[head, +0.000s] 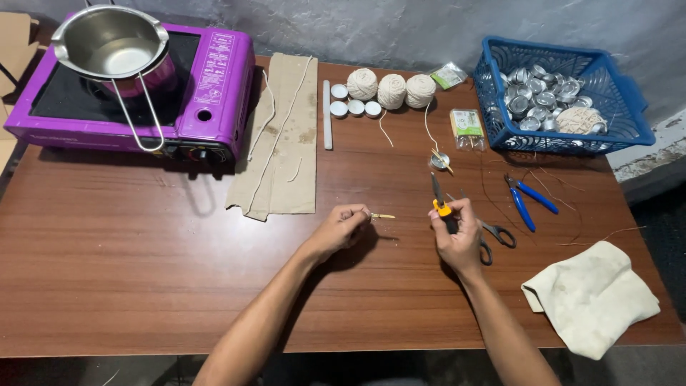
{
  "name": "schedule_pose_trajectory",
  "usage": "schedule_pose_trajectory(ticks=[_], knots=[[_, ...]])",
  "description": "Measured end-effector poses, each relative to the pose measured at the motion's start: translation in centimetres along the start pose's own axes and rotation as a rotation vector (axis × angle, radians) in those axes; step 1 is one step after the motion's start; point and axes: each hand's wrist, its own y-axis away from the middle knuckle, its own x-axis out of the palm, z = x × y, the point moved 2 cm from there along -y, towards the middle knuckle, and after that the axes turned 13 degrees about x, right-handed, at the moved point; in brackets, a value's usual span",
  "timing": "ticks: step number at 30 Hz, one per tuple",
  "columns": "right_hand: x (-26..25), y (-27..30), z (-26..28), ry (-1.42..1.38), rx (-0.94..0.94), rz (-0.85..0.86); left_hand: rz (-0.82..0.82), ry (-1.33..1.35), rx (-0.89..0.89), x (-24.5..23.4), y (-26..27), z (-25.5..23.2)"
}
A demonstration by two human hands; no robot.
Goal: Assembling candle wicks by cutting cotton string to length, threading them through metal tabs, and crimping the tabs with pliers.
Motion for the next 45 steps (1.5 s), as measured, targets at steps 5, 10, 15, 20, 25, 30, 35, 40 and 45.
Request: schedule_pose_trajectory(ticks=[5,10,15,20,25,30,35,40,45], knots=[[-0.4,-1.1,-0.6,0.094,-0.287,-0.070,-0.020,-0.036,0.016,-0.7,-0.3,-0.4],[0.2,-1.7,-0.7,0.331,-0.590,-0.102,-0.035,-0.071,0.052,-1.4,-0.5,-0.8],[0.1,-1.3,-1.2,0.641,-0.673,-0.176,-0.041,-0.136,0.073,-1.4,-0.4,-1.4],[0.3,-0.6,-0.9,0.642,-0.696,-0.179,-0.014,-0.172,0.083,-1.3,-0.3,-2.1],[1.2,0.2,-0.8,0.719,-0.734,-0.244,-0.003,-0.172,0.083,-1.5,-0.4,-1.1],[1.4,0.3,-1.5,0.760,-0.703,-0.283,0.011,-0.289,0.167,-1.0,-0.2,-2.2],[1.6,0.4,-1.6,0.766,-0.726,-0.285,0.032,-0.412,0.217,-1.0,-0.3,-1.7],[1.7,0.3,-1.8,0.783,-0.743,-0.292,0.021,-0.469,0.259,-0.8,0.1,-1.8],[1.8,0.5,-1.7,0.798,-0.758,-0.294,-0.008,-0.520,0.279,-0.2,0.5,-3.1]])
